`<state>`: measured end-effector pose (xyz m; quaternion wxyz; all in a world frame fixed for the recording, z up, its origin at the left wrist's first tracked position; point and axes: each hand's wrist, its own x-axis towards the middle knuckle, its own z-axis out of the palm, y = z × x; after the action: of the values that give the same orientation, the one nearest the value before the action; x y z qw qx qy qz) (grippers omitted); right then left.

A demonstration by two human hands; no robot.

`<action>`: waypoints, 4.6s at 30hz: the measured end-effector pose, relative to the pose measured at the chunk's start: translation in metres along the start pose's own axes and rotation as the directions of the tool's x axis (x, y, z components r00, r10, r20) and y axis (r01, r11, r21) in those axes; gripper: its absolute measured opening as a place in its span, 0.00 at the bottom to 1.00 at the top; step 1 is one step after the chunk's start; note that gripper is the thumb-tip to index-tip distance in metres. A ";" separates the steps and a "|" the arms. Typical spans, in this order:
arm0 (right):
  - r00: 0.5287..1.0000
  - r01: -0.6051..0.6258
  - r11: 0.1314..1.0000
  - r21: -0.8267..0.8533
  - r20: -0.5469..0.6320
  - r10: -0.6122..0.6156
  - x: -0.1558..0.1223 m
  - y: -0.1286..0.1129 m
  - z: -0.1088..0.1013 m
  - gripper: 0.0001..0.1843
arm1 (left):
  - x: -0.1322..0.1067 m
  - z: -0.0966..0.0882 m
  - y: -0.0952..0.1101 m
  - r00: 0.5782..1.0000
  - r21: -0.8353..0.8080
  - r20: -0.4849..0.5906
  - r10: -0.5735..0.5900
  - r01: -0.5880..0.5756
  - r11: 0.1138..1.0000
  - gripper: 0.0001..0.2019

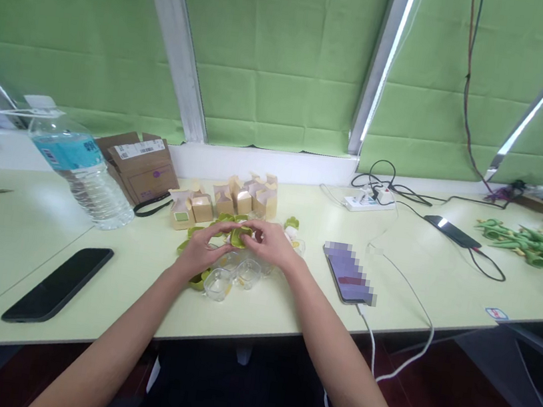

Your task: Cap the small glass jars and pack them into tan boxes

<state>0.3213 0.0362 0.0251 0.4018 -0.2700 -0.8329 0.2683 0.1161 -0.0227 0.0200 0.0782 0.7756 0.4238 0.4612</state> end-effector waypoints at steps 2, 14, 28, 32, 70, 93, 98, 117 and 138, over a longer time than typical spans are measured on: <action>1.000 -0.001 1.000 0.000 -0.003 0.001 0.000 0.000 0.000 0.15 | 0.000 0.000 0.000 1.000 0.000 0.004 0.002 -0.002 1.000 0.19; 1.000 -0.016 0.999 0.043 -0.002 0.017 0.001 0.005 0.003 0.15 | 0.000 -0.001 0.000 1.000 -0.017 -0.003 0.012 -0.012 1.000 0.19; 1.000 -0.003 0.999 -0.037 0.017 0.004 0.001 0.006 0.005 0.13 | 0.001 0.000 -0.004 0.998 0.036 0.033 0.058 -0.059 0.998 0.19; 1.000 -0.010 0.992 -0.124 0.019 0.012 0.000 0.003 0.002 0.14 | 0.000 0.001 -0.007 0.998 0.069 0.032 0.048 -0.050 0.996 0.21; 0.947 -0.313 0.757 -0.573 -0.124 0.297 0.005 0.028 -0.007 0.17 | 0.002 0.004 -0.015 0.968 0.179 -0.124 -0.217 0.236 0.955 0.22; 0.960 -0.033 0.993 -0.111 -0.280 0.001 0.002 0.016 -0.007 0.15 | 0.002 0.002 -0.011 0.969 0.154 -0.115 -0.219 0.236 0.960 0.21; 0.970 0.048 0.999 0.003 -0.240 -0.046 0.001 0.004 -0.003 0.16 | 0.002 0.002 -0.007 0.983 0.134 -0.111 -0.149 0.163 0.978 0.20; 0.989 -0.024 0.982 0.189 -0.137 0.051 0.001 0.005 0.008 0.17 | 0.001 0.001 -0.002 0.990 0.193 -0.137 0.029 -0.002 0.981 0.18; 0.994 -0.010 0.978 0.206 -0.106 0.033 0.001 0.009 0.010 0.18 | 0.000 0.001 -0.005 0.989 0.178 -0.136 0.052 -0.028 0.984 0.18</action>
<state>0.3147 0.0404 0.0143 0.4693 -0.2504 -0.7746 0.3420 0.1140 -0.0192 0.0174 -0.0298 0.7537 0.4516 0.4766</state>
